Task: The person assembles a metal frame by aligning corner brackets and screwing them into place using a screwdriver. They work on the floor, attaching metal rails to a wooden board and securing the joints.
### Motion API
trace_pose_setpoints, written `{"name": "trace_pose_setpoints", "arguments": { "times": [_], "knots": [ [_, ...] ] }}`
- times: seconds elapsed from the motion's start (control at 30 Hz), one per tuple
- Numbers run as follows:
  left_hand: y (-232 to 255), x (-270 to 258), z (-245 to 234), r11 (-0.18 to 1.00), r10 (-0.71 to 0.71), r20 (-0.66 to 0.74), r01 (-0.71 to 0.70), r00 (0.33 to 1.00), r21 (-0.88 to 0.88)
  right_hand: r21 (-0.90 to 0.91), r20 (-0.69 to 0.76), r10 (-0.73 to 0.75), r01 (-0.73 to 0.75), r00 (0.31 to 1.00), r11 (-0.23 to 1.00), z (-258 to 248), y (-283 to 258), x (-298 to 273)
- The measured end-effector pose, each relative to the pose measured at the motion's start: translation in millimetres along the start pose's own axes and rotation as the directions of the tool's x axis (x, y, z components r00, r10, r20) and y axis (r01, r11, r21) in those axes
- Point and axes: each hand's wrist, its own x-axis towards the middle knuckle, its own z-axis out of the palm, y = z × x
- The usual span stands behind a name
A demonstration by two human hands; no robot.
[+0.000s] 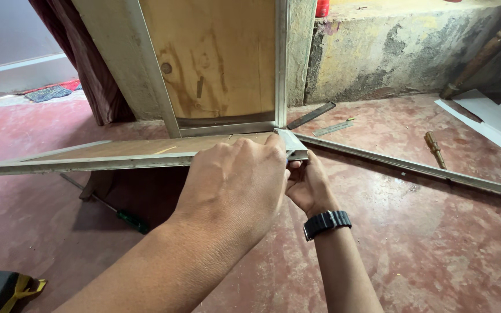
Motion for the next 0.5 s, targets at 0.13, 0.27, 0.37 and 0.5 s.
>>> {"name": "trace_pose_setpoints", "arguments": {
  "times": [0.13, 0.27, 0.37, 0.5],
  "knots": [
    [1.7, 3.1, 1.5, 0.999, 0.002, 0.028, -0.003, 1.0, 0.033, 0.006, -0.007, 0.012, -0.012, 1.0, 1.0, 5.5, -0.6, -3.9],
    [4.1, 5.6, 1.0, 0.999, 0.025, 0.006, -0.025, 1.0, 0.022, 0.003, 0.016, -0.004, 0.004, 1.0, 1.0, 10.4, -0.9, -9.1],
    [5.7, 6.3, 0.0, 0.999, -0.038, 0.127, 0.043, 0.991, -0.033, -0.007, 0.017, -0.024, 0.024, 1.0, 1.0, 11.4, -0.5, -10.4],
    [5.1, 6.5, 2.4, 0.99, -0.021, -0.022, 0.018, 1.0, -0.137, -0.025, 0.026, -0.011, 0.012, 1.0, 1.0, 9.6, -1.6, -7.8]
  ]
}}
